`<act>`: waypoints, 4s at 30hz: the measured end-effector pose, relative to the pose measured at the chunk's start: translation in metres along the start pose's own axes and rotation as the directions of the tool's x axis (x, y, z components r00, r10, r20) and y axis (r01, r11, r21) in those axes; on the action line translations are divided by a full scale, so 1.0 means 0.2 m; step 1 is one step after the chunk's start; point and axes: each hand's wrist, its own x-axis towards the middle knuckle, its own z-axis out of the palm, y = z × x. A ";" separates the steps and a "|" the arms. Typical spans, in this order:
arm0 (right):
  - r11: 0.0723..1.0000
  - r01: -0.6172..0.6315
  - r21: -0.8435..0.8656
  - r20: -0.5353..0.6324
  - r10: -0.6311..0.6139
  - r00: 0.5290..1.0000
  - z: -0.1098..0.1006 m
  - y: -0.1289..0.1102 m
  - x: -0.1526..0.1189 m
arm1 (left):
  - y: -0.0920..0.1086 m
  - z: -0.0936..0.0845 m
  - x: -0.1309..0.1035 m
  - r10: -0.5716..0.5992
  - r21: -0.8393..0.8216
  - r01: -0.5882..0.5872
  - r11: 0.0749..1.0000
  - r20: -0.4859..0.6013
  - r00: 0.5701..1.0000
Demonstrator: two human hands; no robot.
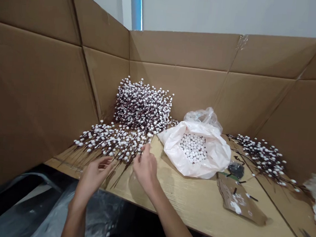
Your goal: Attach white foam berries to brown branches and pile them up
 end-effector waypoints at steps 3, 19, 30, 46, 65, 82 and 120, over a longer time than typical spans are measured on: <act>0.983 0.046 -0.175 0.111 -0.027 0.993 0.07 -0.16 0.08 | 0.01 -0.06 -0.03 -0.025 -0.059 0.021 0.998 -0.081 0.996; 0.943 0.179 -0.280 0.370 -0.067 0.927 0.44 -0.33 0.23 | -0.15 -0.10 0.00 -0.045 0.000 0.045 0.999 -0.121 0.992; 0.979 -0.040 0.202 -0.045 0.050 0.998 0.29 -0.09 0.20 | -0.13 0.02 0.11 -0.024 0.095 0.023 0.995 0.007 1.000; 0.853 -0.348 0.389 -0.006 0.381 0.925 0.59 -0.02 0.09 | -0.11 0.00 0.12 -0.052 0.220 0.069 0.973 -0.084 0.995; 0.826 -0.276 0.492 -0.057 0.346 0.936 0.51 0.00 0.09 | -0.08 -0.04 0.14 -0.056 0.336 0.043 0.941 0.029 0.998; 0.817 -0.269 0.510 -0.056 0.344 0.937 0.49 0.03 0.09 | -0.09 -0.11 0.12 -0.101 0.454 0.082 0.887 0.019 0.995; 0.737 0.280 0.615 -0.690 0.331 0.644 -1.02 0.58 -0.05 | 0.58 0.72 0.33 0.745 -0.402 -0.809 0.430 -0.349 0.569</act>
